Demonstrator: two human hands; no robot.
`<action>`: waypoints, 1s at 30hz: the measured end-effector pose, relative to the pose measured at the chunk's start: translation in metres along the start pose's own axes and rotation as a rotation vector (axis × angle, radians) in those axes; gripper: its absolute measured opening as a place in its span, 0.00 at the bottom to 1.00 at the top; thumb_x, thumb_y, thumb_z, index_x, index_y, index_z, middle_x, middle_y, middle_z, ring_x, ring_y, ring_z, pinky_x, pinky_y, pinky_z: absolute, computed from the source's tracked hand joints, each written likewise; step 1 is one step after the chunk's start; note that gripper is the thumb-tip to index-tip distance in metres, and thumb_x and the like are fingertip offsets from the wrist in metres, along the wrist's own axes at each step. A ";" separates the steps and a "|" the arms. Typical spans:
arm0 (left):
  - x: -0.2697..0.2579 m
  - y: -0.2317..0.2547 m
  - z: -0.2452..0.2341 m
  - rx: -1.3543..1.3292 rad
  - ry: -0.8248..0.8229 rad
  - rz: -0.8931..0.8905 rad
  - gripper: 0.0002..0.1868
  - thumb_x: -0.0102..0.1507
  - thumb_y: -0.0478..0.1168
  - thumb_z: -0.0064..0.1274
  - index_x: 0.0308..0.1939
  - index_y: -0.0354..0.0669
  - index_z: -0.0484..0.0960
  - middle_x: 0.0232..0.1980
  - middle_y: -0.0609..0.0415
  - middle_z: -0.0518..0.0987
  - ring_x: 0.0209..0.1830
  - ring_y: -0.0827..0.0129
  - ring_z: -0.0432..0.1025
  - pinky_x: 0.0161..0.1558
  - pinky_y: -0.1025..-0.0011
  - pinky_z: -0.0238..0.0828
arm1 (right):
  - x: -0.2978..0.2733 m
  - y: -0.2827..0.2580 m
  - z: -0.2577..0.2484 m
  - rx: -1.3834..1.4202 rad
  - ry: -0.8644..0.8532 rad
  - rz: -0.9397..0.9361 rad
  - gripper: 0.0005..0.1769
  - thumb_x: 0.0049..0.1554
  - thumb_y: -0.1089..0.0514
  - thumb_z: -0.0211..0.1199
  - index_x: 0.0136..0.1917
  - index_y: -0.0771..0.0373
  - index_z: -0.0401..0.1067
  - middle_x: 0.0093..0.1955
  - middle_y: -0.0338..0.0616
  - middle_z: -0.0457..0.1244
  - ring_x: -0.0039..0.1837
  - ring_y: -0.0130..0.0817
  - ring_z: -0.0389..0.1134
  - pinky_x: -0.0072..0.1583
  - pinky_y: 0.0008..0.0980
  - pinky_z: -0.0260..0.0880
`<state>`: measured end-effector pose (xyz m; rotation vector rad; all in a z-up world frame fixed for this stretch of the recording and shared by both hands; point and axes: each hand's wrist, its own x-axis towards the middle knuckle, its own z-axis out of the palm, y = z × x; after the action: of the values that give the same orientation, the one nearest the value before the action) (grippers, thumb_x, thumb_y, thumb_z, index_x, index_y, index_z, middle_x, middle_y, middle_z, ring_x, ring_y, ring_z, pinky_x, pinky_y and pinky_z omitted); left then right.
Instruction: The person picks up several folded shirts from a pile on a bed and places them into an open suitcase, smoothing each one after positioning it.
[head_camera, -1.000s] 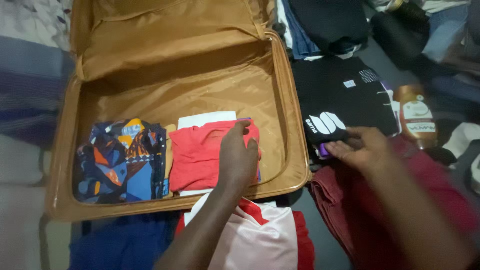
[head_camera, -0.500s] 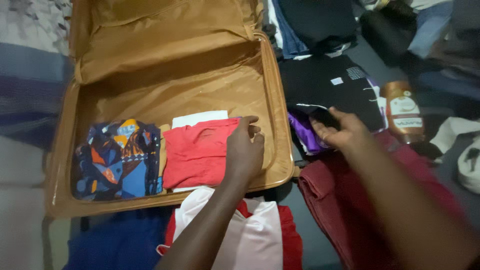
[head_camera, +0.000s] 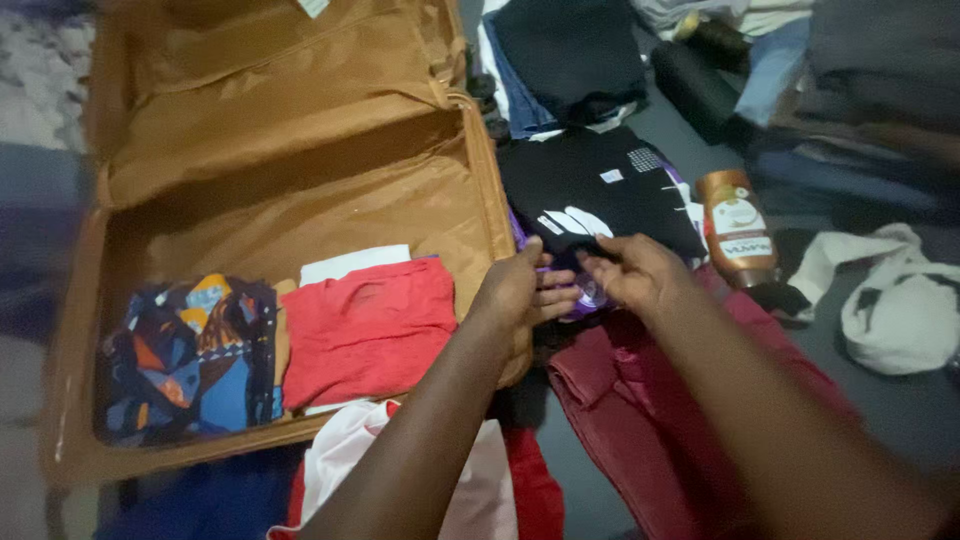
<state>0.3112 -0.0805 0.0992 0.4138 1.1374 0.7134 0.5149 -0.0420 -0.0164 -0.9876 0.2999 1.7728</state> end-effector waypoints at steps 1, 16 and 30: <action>0.006 0.005 0.006 -0.083 -0.026 -0.127 0.33 0.71 0.61 0.34 0.65 0.35 0.65 0.57 0.33 0.80 0.56 0.42 0.78 0.59 0.52 0.76 | -0.008 -0.004 0.007 0.001 0.001 -0.005 0.16 0.60 0.70 0.57 0.61 0.74 0.62 0.61 0.58 0.61 0.60 0.47 0.68 0.65 0.40 0.75; 0.084 0.009 0.053 -0.386 -0.133 -0.147 0.16 0.71 0.37 0.42 0.58 0.29 0.73 0.55 0.37 0.79 0.54 0.46 0.76 0.60 0.47 0.73 | -0.219 -0.005 0.066 -0.012 0.058 -0.267 0.23 0.58 0.54 0.58 0.65 0.62 0.63 0.65 0.52 0.64 0.66 0.42 0.67 0.66 0.47 0.69; -0.015 -0.005 0.050 -0.645 -0.345 0.042 0.28 0.72 0.54 0.36 0.64 0.35 0.72 0.66 0.41 0.75 0.64 0.50 0.71 0.67 0.50 0.64 | -0.207 -0.012 0.070 -0.051 0.080 -0.438 0.25 0.62 0.64 0.54 0.69 0.76 0.55 0.60 0.65 0.65 0.61 0.49 0.75 0.60 0.42 0.76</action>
<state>0.3551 -0.0915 0.1249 0.0069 0.5301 0.9569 0.5173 -0.1307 0.1834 -1.0695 0.0783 1.3508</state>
